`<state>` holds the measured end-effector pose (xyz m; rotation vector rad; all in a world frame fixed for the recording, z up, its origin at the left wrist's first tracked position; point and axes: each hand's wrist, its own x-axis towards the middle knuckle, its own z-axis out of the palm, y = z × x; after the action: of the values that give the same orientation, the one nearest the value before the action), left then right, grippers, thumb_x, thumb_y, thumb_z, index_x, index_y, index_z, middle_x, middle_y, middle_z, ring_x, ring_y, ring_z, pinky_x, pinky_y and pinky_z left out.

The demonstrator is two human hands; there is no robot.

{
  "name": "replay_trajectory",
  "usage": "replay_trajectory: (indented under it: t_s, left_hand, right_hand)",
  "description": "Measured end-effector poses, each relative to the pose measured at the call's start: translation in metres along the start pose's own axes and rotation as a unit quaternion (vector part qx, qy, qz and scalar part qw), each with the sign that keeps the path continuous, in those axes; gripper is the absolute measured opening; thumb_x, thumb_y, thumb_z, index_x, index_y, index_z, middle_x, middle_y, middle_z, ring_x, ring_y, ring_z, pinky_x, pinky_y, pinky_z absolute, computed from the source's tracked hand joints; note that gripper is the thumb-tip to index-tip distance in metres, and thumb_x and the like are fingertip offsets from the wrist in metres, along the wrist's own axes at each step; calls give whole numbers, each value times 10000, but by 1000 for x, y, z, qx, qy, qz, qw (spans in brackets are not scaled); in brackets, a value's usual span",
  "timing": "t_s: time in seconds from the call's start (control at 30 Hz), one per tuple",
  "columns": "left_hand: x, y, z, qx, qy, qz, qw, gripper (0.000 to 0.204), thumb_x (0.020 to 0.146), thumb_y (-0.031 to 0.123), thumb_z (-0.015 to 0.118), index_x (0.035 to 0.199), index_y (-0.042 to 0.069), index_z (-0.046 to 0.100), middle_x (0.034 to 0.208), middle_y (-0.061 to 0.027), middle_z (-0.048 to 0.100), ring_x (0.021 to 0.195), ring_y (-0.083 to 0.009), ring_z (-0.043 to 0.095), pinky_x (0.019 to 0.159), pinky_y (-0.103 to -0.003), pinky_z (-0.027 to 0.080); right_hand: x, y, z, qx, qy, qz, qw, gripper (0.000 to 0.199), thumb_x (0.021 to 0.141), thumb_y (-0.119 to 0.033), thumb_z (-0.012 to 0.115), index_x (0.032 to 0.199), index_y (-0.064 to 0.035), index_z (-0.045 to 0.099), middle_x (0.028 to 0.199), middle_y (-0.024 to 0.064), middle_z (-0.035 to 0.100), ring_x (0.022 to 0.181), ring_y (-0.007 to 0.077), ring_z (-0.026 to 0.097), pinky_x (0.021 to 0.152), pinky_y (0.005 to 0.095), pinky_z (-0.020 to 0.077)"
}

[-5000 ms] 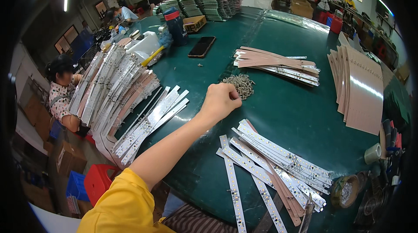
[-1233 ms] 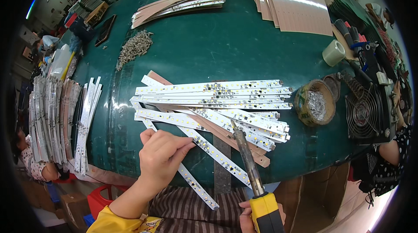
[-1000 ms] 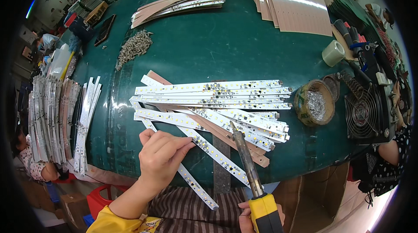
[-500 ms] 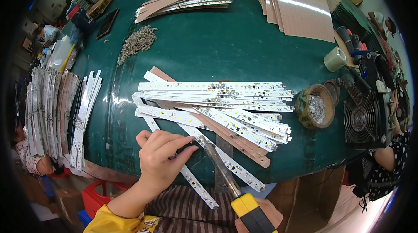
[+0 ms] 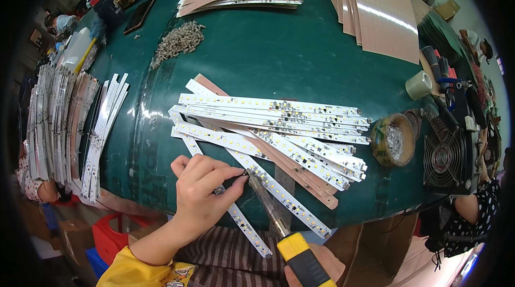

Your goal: The person solders small components onto LED light strips using a soldering iron, picking connectors from a pile on the workbench and attaching them to the strips by hand.

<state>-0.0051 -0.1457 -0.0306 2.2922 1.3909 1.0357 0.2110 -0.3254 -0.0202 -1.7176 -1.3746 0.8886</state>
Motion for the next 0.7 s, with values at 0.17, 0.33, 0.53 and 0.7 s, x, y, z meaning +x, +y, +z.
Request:
replay_trajectory:
  t_s: [0.17, 0.33, 0.53, 0.7]
  left_hand:
    - [0, 0, 1, -8, 0, -10, 1000, 210, 705, 113, 824, 885, 138, 721, 816, 51, 629, 782, -152, 579, 791, -396, 292]
    - [0, 0, 1, -5, -1, -6, 1000, 200, 707, 116, 825, 877, 140, 724, 815, 53, 626, 784, -150, 577, 797, -399, 290]
    - [-1, -1, 0, -10, 3, -5, 1000, 194, 711, 121, 824, 876, 143, 725, 815, 55, 625, 787, -151, 575, 800, -399, 289]
    - [-2, -1, 1, -10, 0, -6, 1000, 192, 716, 123, 824, 879, 144, 726, 823, 57, 626, 795, -149, 575, 805, -401, 291]
  right_hand:
    - [23, -20, 5, -47, 27, -149, 987, 247, 782, -128, 761, 959, 16, 665, 817, 133, 669, 674, 313, 663, 619, 364, 537]
    - [24, -21, 4, -46, 17, -157, 986, 226, 774, -128, 760, 932, 6, 669, 817, 145, 656, 675, 329, 660, 601, 374, 529]
    - [-13, 0, -10, -73, -57, 37, 995, 275, 951, -233, 633, 1104, -6, 654, 1037, 132, 655, 1029, 299, 631, 925, 358, 466]
    - [-18, 11, -20, 71, -80, 62, 992, 328, 985, -241, 603, 1225, -18, 572, 1092, 104, 617, 1077, 270, 577, 972, 350, 416]
